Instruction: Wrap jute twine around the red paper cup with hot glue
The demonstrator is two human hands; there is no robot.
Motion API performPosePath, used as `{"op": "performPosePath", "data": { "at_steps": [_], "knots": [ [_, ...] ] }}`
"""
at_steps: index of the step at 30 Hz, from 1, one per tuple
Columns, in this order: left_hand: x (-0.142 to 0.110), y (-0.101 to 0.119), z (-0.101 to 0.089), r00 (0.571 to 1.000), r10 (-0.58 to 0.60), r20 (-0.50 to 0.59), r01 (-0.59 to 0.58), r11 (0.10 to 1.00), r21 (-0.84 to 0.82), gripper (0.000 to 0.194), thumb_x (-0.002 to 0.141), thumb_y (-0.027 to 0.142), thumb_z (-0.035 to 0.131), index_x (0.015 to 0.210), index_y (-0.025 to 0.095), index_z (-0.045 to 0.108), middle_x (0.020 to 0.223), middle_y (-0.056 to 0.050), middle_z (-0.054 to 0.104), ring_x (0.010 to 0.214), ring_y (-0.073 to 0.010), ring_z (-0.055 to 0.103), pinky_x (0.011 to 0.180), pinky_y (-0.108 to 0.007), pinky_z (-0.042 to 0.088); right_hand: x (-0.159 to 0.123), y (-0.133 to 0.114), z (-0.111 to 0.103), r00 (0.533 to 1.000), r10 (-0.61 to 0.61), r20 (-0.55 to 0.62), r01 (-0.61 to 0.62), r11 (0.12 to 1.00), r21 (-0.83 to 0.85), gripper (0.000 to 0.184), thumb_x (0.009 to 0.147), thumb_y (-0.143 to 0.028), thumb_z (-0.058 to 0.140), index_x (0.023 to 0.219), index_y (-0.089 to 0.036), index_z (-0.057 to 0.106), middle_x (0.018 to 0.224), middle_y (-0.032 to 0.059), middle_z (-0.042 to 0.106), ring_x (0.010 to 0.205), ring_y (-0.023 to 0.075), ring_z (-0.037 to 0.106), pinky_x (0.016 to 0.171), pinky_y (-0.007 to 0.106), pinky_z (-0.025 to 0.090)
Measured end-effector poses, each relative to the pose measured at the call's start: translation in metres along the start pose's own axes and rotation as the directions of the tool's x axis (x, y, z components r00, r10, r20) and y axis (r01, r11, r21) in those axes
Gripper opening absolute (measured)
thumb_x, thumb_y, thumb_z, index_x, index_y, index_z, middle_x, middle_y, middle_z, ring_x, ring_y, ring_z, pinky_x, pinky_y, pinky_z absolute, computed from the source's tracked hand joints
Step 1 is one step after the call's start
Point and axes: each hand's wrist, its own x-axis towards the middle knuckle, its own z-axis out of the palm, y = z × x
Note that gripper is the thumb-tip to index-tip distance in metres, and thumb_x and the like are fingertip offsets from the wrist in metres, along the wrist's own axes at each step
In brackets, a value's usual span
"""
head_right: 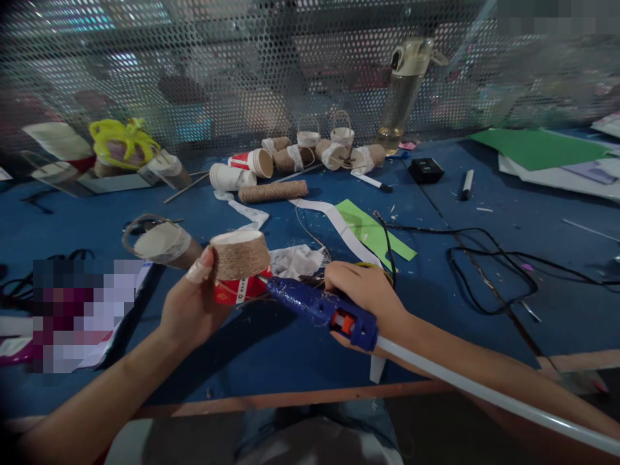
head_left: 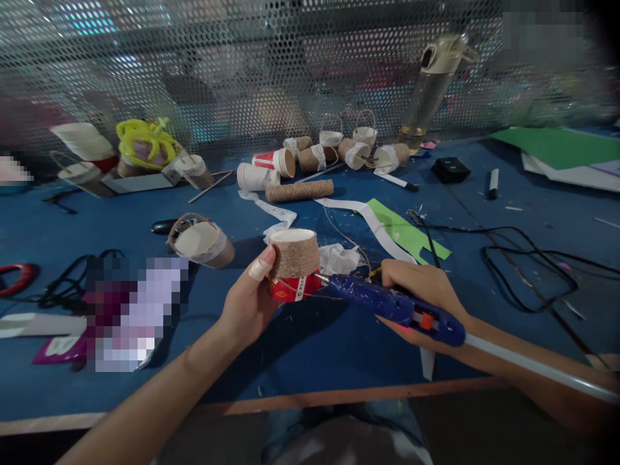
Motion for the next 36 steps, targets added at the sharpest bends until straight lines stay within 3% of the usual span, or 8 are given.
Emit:
{"op": "performPosePath", "data": {
  "at_steps": [6,11,20,26,29,31,34,36],
  "knots": [
    [0.001,0.002,-0.001,1.0,-0.012,-0.017,0.012,1.0,0.017,0.033,0.082,0.042,0.08,0.104,0.018,0.077,0.097,-0.006,0.082,0.105,-0.0294,0.076,0.1,-0.042,0.057,0.0,0.0,0.001,0.998,0.058,-0.009,-0.058,0.998,-0.001,0.032,0.073,-0.014,0.062,0.073,-0.025,0.032,0.061,-0.0081,0.038,0.05,0.0096,0.036,0.052,0.025,0.028],
    [0.001,0.0,0.001,1.0,-0.012,0.002,0.012,1.0,0.028,0.039,0.078,0.048,0.082,0.102,0.018,0.078,0.093,-0.007,0.082,0.114,-0.0331,0.072,0.103,-0.045,0.056,0.0,-0.002,0.001,1.0,0.01,0.004,-0.01,0.999,0.03,0.031,0.074,-0.013,0.062,0.075,-0.025,0.034,0.063,-0.0074,0.04,0.052,0.0098,0.037,0.052,0.026,0.028],
    [0.002,0.003,-0.002,0.999,-0.026,-0.044,0.027,0.999,0.026,0.033,0.08,0.045,0.081,0.102,0.02,0.077,0.099,-0.005,0.082,0.109,-0.0304,0.074,0.1,-0.044,0.058,0.003,0.0,0.0,0.998,0.067,-0.013,-0.067,0.996,0.053,0.033,0.075,-0.014,0.066,0.072,-0.025,0.035,0.061,-0.0076,0.041,0.05,0.0094,0.038,0.05,0.025,0.028],
    [0.003,0.004,-0.004,0.998,-0.001,-0.067,0.001,1.0,0.005,0.026,0.081,0.04,0.081,0.097,0.021,0.078,0.095,-0.003,0.082,0.101,-0.0273,0.076,0.097,-0.04,0.058,0.005,0.0,-0.001,0.974,0.201,-0.104,-0.18,0.967,0.182,0.03,0.079,-0.008,0.063,0.067,-0.024,0.04,0.059,-0.0056,0.044,0.051,0.011,0.043,0.05,0.028,0.032],
    [0.003,0.001,-0.003,0.999,-0.006,-0.036,0.006,1.0,0.001,0.032,0.079,0.042,0.084,0.101,0.019,0.079,0.099,-0.004,0.083,0.096,-0.0235,0.076,0.089,-0.032,0.059,0.005,-0.002,0.001,0.97,0.186,-0.156,-0.142,0.955,0.259,0.019,0.085,-0.012,0.066,0.075,-0.023,0.053,0.071,-0.0015,0.059,0.062,0.0147,0.056,0.058,0.03,0.043],
    [0.002,-0.001,-0.002,1.0,-0.016,0.01,0.016,1.0,0.019,0.038,0.08,0.046,0.082,0.106,0.018,0.079,0.103,-0.005,0.083,0.097,-0.0243,0.076,0.087,-0.032,0.059,0.006,-0.003,0.004,0.975,0.152,-0.163,-0.096,0.946,0.309,0.014,0.086,-0.02,0.074,0.093,-0.024,0.063,0.086,0.0014,0.067,0.072,0.0172,0.063,0.065,0.032,0.05],
    [0.001,-0.003,-0.001,0.997,-0.025,0.069,0.021,0.998,0.058,0.042,0.084,0.049,0.078,0.111,0.017,0.078,0.107,-0.007,0.082,0.098,-0.0252,0.076,0.086,-0.032,0.059,0.006,-0.003,0.01,0.988,0.095,-0.12,-0.041,0.921,0.388,0.042,0.078,-0.028,0.086,0.112,-0.025,0.062,0.103,0.0042,0.072,0.087,0.0206,0.07,0.074,0.033,0.057],
    [0.001,-0.004,-0.002,0.996,-0.024,0.082,0.018,0.997,0.069,0.04,0.086,0.049,0.076,0.113,0.018,0.078,0.108,-0.006,0.082,0.096,-0.0235,0.076,0.085,-0.031,0.059,0.006,-0.002,0.014,0.995,0.074,-0.063,-0.038,0.895,0.444,0.041,0.077,-0.028,0.088,0.109,-0.024,0.062,0.108,0.0054,0.073,0.097,0.0225,0.073,0.082,0.035,0.059]
  ]
}}
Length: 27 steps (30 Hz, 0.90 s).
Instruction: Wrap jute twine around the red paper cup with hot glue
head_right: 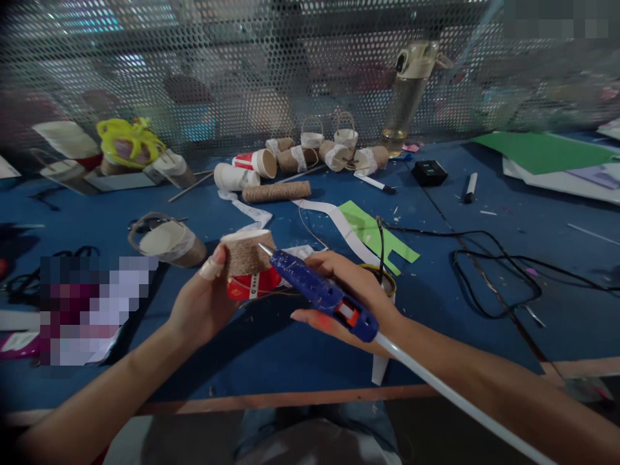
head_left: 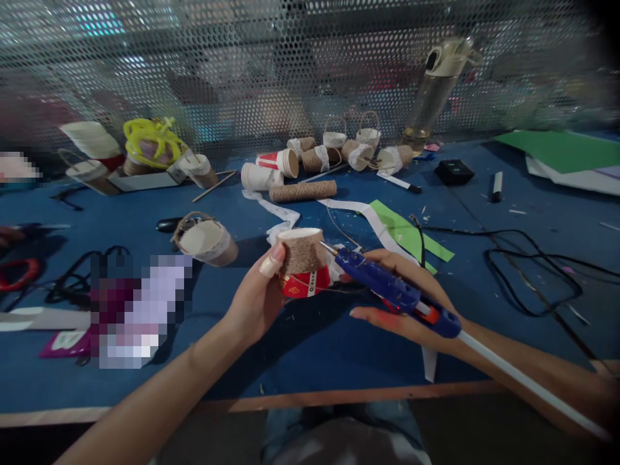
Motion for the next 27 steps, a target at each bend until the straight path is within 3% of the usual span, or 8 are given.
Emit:
{"op": "performPosePath", "data": {
  "at_steps": [2,6,11,16,21,27],
  "knots": [
    [0.0,0.0,-0.001,1.0,0.001,0.007,-0.001,1.0,0.001,0.037,0.088,0.047,0.075,0.112,0.02,0.078,0.107,-0.004,0.082,0.094,-0.0217,0.076,0.084,-0.03,0.06,-0.001,0.001,0.002,0.999,0.03,0.034,-0.031,0.999,0.023,0.032,0.08,-0.027,0.086,0.102,-0.023,0.063,0.107,0.005,0.074,0.094,0.0215,0.075,0.085,0.035,0.06],
    [0.002,-0.001,-0.003,1.0,-0.001,0.022,0.0,0.999,0.036,0.035,0.087,0.046,0.076,0.112,0.021,0.078,0.105,-0.005,0.082,0.089,-0.0215,0.076,0.079,-0.03,0.061,-0.005,-0.004,0.003,0.996,0.066,-0.058,-0.069,0.996,-0.056,0.022,0.082,-0.023,0.083,0.094,-0.023,0.066,0.095,0.0025,0.078,0.076,0.0176,0.075,0.07,0.029,0.06],
    [0.002,-0.003,-0.005,0.999,0.01,0.034,-0.014,0.993,0.115,0.043,0.09,0.05,0.072,0.12,0.019,0.075,0.116,-0.009,0.079,0.101,-0.0247,0.074,0.089,-0.034,0.06,-0.005,-0.011,0.003,0.978,0.161,-0.133,-0.168,0.985,-0.049,0.018,0.083,-0.025,0.082,0.095,-0.025,0.068,0.091,0.001,0.08,0.076,0.0174,0.077,0.07,0.027,0.061],
    [0.002,-0.004,-0.004,0.997,0.06,0.044,-0.065,0.989,0.129,0.035,0.09,0.045,0.073,0.117,0.022,0.077,0.116,-0.007,0.078,0.104,-0.0227,0.072,0.091,-0.031,0.058,-0.004,-0.012,0.002,0.964,0.194,-0.181,-0.218,0.968,-0.124,0.014,0.081,-0.026,0.083,0.088,-0.026,0.071,0.085,-0.0002,0.078,0.07,0.016,0.073,0.064,0.026,0.057],
    [0.004,-0.005,-0.004,0.993,0.115,0.011,-0.115,0.98,0.163,0.026,0.087,0.04,0.078,0.11,0.027,0.078,0.11,-0.002,0.077,0.105,-0.0199,0.07,0.091,-0.028,0.054,0.0,-0.016,-0.006,0.965,0.213,-0.153,-0.225,0.972,-0.067,0.012,0.081,-0.024,0.083,0.081,-0.028,0.072,0.08,-0.0036,0.071,0.068,0.0127,0.066,0.065,0.025,0.055],
    [0.004,-0.006,-0.005,0.984,0.178,-0.01,-0.17,0.95,0.262,0.03,0.083,0.04,0.083,0.108,0.027,0.073,0.11,0.0,0.074,0.103,-0.016,0.066,0.087,-0.022,0.052,0.004,-0.014,-0.015,0.903,0.429,-0.018,-0.428,0.903,0.039,0.013,0.086,-0.036,0.078,0.081,-0.026,0.07,0.08,-0.0031,0.066,0.071,0.0133,0.06,0.072,0.027,0.052]
  ]
}}
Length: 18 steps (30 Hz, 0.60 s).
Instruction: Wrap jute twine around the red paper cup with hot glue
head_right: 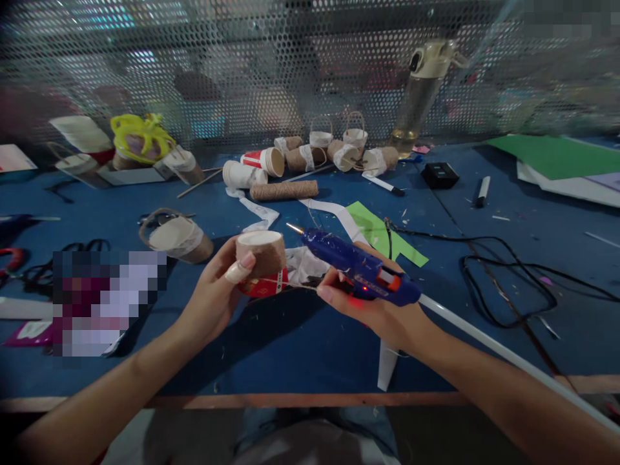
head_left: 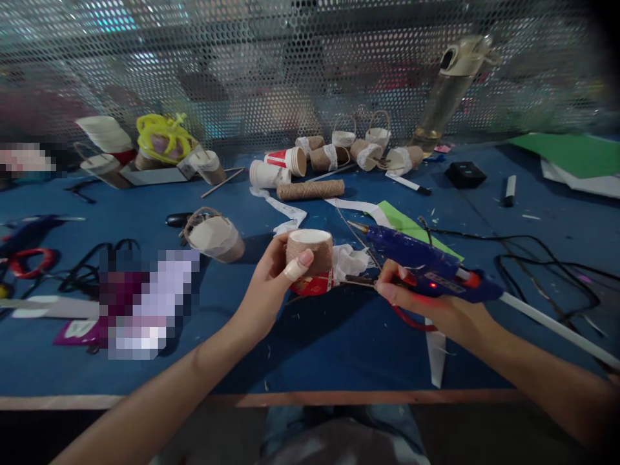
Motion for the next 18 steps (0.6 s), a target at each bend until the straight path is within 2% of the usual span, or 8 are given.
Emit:
{"op": "performPosePath", "data": {
  "at_steps": [6,13,18],
  "knots": [
    [-0.002,0.001,0.0,1.0,-0.009,0.001,0.009,0.998,0.063,0.031,0.083,0.039,0.083,0.108,0.027,0.071,0.106,0.001,0.071,0.099,-0.015,0.065,0.082,-0.021,0.053,0.005,0.009,0.0,0.996,0.076,0.041,-0.081,0.985,0.153,0.02,0.088,-0.041,0.075,0.078,-0.025,0.069,0.077,-0.0023,0.063,0.076,0.0158,0.058,0.077,0.032,0.046],
    [-0.002,0.004,0.003,1.0,-0.016,-0.016,0.017,0.996,0.089,0.037,0.08,0.04,0.085,0.108,0.025,0.067,0.107,0.001,0.07,0.097,-0.0143,0.065,0.076,-0.018,0.054,0.01,0.008,0.002,0.975,0.22,-0.003,-0.209,0.931,0.298,0.023,0.078,-0.035,0.082,0.075,-0.022,0.064,0.072,-0.0042,0.056,0.068,0.0136,0.048,0.073,0.032,0.04],
    [-0.002,0.005,0.002,1.0,-0.007,-0.002,0.007,0.995,0.097,0.036,0.08,0.041,0.085,0.106,0.025,0.066,0.106,0.001,0.071,0.098,-0.0139,0.065,0.078,-0.018,0.053,0.01,0.015,0.002,0.973,0.231,0.006,-0.218,0.91,0.353,0.024,0.079,-0.036,0.083,0.077,-0.022,0.064,0.068,-0.005,0.055,0.067,0.0138,0.05,0.075,0.032,0.041]
  ]
}}
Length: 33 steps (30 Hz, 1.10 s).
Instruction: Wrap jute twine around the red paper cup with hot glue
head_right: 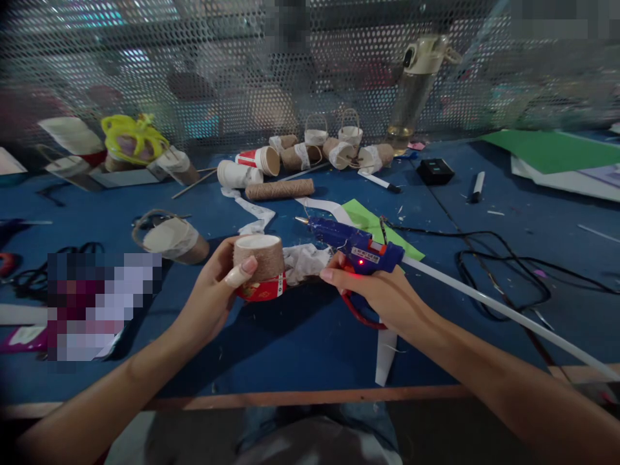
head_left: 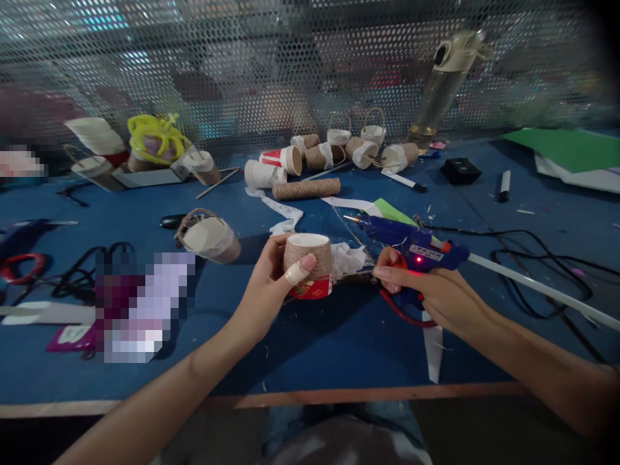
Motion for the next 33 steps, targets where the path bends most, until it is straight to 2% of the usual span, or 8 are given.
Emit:
{"op": "performPosePath", "data": {
  "at_steps": [8,13,18,23,29,33],
  "knots": [
    [-0.0016,-0.0024,-0.0005,0.998,-0.055,0.028,0.056,0.998,-0.04,0.039,0.078,0.041,0.086,0.108,0.026,0.067,0.106,0.001,0.07,0.096,-0.0143,0.064,0.077,-0.019,0.052,0.0041,0.0013,0.0002,1.0,0.009,-0.001,-0.009,1.0,0.021,0.024,0.079,-0.037,0.083,0.076,-0.023,0.063,0.063,-0.0051,0.055,0.065,0.0143,0.051,0.073,0.033,0.041],
    [-0.0035,0.0,0.0024,0.996,-0.09,0.012,0.09,0.995,-0.03,0.04,0.077,0.044,0.086,0.107,0.024,0.068,0.106,-0.002,0.071,0.1,-0.0193,0.065,0.083,-0.025,0.052,0.0028,-0.0013,0.001,0.999,0.032,0.003,-0.032,0.999,0.027,0.025,0.078,-0.035,0.083,0.076,-0.023,0.062,0.062,-0.0055,0.054,0.064,0.0141,0.051,0.072,0.032,0.042],
    [-0.0035,-0.0015,0.0005,0.994,-0.095,0.049,0.097,0.994,-0.042,0.037,0.079,0.045,0.083,0.107,0.024,0.07,0.107,-0.004,0.073,0.107,-0.0245,0.066,0.091,-0.031,0.052,0.0021,-0.0029,0.0022,0.996,0.085,-0.02,-0.085,0.996,0.027,0.025,0.075,-0.033,0.085,0.074,-0.021,0.063,0.063,-0.0034,0.055,0.065,0.0157,0.052,0.074,0.035,0.044],
    [-0.0037,-0.0011,0.0008,0.99,-0.119,0.074,0.125,0.989,-0.079,0.037,0.079,0.045,0.084,0.107,0.024,0.072,0.107,-0.004,0.073,0.107,-0.0246,0.067,0.092,-0.031,0.053,0.0024,-0.0047,0.0053,0.993,0.105,-0.049,-0.102,0.993,0.054,0.026,0.068,-0.026,0.089,0.071,-0.021,0.063,0.064,-0.004,0.056,0.062,0.0143,0.05,0.07,0.034,0.044],
    [-0.0035,-0.0006,0.0023,0.984,-0.129,0.121,0.144,0.982,-0.121,0.035,0.079,0.043,0.084,0.107,0.024,0.074,0.11,-0.004,0.075,0.109,-0.0244,0.068,0.094,-0.031,0.053,0.0025,-0.002,0.0039,0.994,0.107,-0.03,-0.106,0.993,0.05,0.026,0.067,-0.029,0.089,0.075,-0.022,0.066,0.064,-0.0056,0.055,0.063,0.0144,0.052,0.073,0.033,0.046],
    [-0.0039,-0.0006,0.002,0.981,-0.137,0.14,0.156,0.979,-0.131,0.035,0.079,0.044,0.084,0.107,0.024,0.075,0.11,-0.005,0.076,0.11,-0.025,0.069,0.094,-0.031,0.054,0.0019,-0.0014,0.0022,0.995,0.094,-0.024,-0.094,0.995,-0.009,0.025,0.07,-0.034,0.088,0.076,-0.022,0.066,0.065,-0.0044,0.057,0.065,0.0158,0.054,0.074,0.035,0.047]
  ]
}}
